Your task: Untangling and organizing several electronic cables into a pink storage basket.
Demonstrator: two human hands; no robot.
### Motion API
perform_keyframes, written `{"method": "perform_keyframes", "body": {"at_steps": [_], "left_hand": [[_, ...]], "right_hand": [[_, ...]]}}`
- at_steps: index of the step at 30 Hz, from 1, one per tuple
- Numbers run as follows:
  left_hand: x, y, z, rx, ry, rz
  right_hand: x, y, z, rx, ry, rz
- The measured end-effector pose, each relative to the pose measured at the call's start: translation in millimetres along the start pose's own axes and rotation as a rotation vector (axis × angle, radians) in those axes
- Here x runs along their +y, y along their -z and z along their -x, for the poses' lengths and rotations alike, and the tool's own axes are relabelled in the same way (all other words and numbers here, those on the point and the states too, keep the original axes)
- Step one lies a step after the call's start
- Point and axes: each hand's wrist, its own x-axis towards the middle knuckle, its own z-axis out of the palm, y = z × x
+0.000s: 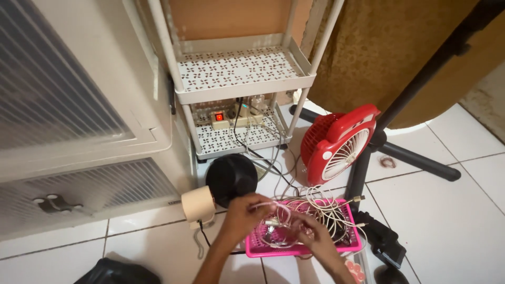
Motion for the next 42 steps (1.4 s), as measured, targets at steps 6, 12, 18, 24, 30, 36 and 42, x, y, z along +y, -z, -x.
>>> {"method": "perform_keyframes", "body": {"at_steps": [6, 12, 18, 24, 30, 36, 42], "left_hand": [[101.1, 17.3, -10.7, -0.064, -0.069, 0.059], [159.5, 7.5, -18.0, -0.049, -0.206, 0.024], [208.0, 10.6, -28.8, 0.025, -0.265, -0.012], [248.7, 13.9, -35.8, 0.259, -0.429, -0.146], [247.1, 5.2, -40.8, 0.284, -0.469, -0.064], [250.7, 4.2, -72.9, 0.095, -0.345, 0.440], [317.8, 6.2, -29.0, 0.767, -0.634, -0.506]], "right_hand": [[-99.2, 6.8, 11.3, 0.069, 0.031, -0.033], [-78.4, 21.0, -5.0, 0.023, 0.089, 0.080], [-179.0, 41.6, 8.2, 0.036, 0.320, 0.258], [-278.7, 79.6, 21.3, 0.156, 0.342, 0.012], [-363.2, 89.4, 46.9, 0.132, 0.418, -0.305], [-404.9, 77.9, 63.1, 0.172, 0.558, -0.271], [-350.8, 66.5, 42.7, 0.177, 0.557, -0.201]]}}
